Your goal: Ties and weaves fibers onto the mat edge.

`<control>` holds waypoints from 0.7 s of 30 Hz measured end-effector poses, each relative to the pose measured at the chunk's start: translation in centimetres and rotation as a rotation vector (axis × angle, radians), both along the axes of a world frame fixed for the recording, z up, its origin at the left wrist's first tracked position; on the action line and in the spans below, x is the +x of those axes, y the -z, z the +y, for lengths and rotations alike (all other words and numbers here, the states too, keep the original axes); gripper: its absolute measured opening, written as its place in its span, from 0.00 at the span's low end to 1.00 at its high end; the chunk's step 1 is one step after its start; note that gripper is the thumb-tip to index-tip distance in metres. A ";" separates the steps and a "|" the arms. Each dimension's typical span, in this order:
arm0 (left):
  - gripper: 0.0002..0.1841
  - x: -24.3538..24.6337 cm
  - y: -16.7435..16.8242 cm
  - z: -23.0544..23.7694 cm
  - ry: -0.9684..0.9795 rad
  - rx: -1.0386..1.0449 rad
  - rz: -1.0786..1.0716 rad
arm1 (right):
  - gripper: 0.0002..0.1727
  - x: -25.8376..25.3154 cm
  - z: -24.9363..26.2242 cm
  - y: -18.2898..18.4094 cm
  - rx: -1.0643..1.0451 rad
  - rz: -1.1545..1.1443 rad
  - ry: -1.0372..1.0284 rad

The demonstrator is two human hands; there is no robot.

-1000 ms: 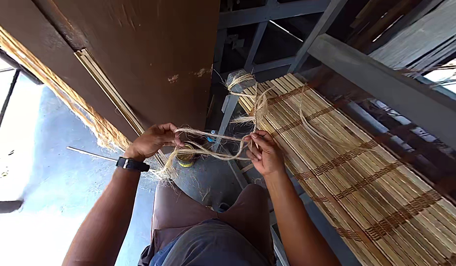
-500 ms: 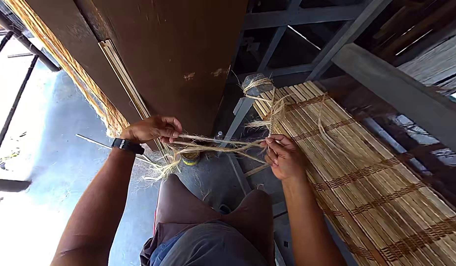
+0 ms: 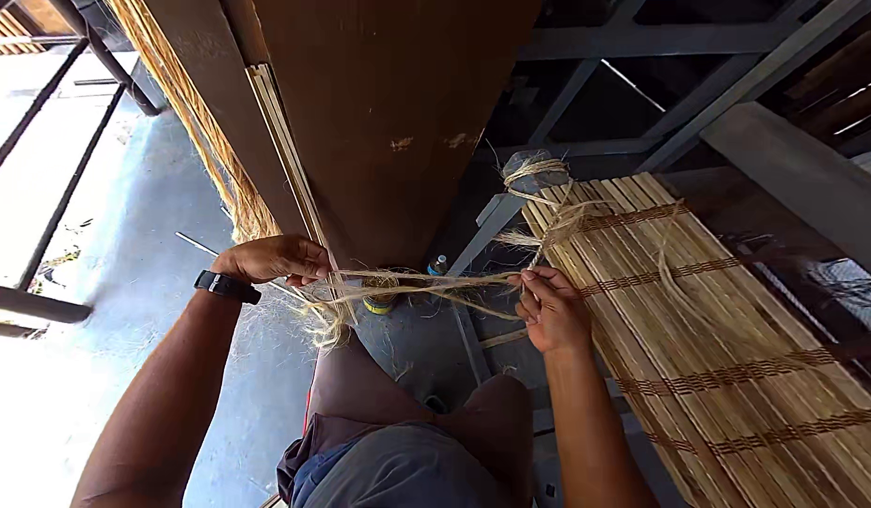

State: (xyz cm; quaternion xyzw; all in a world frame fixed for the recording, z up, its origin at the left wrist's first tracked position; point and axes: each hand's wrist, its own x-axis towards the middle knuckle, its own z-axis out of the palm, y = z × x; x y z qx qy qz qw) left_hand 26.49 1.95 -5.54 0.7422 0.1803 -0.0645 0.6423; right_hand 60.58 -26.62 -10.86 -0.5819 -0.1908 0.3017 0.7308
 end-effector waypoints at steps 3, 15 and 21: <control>0.07 -2.1 -0.3 0.5 -0.032 0.048 0.038 | 0.05 -0.4 0.4 0.0 0.001 0.015 0.001; 0.07 -11.3 2.4 2.5 -0.336 0.668 0.465 | 0.04 -0.8 2.6 0.6 -0.025 0.090 0.034; 0.13 -16.0 4.3 2.8 -1.099 0.849 0.258 | 0.03 -1.4 4.2 3.0 -0.076 0.083 0.070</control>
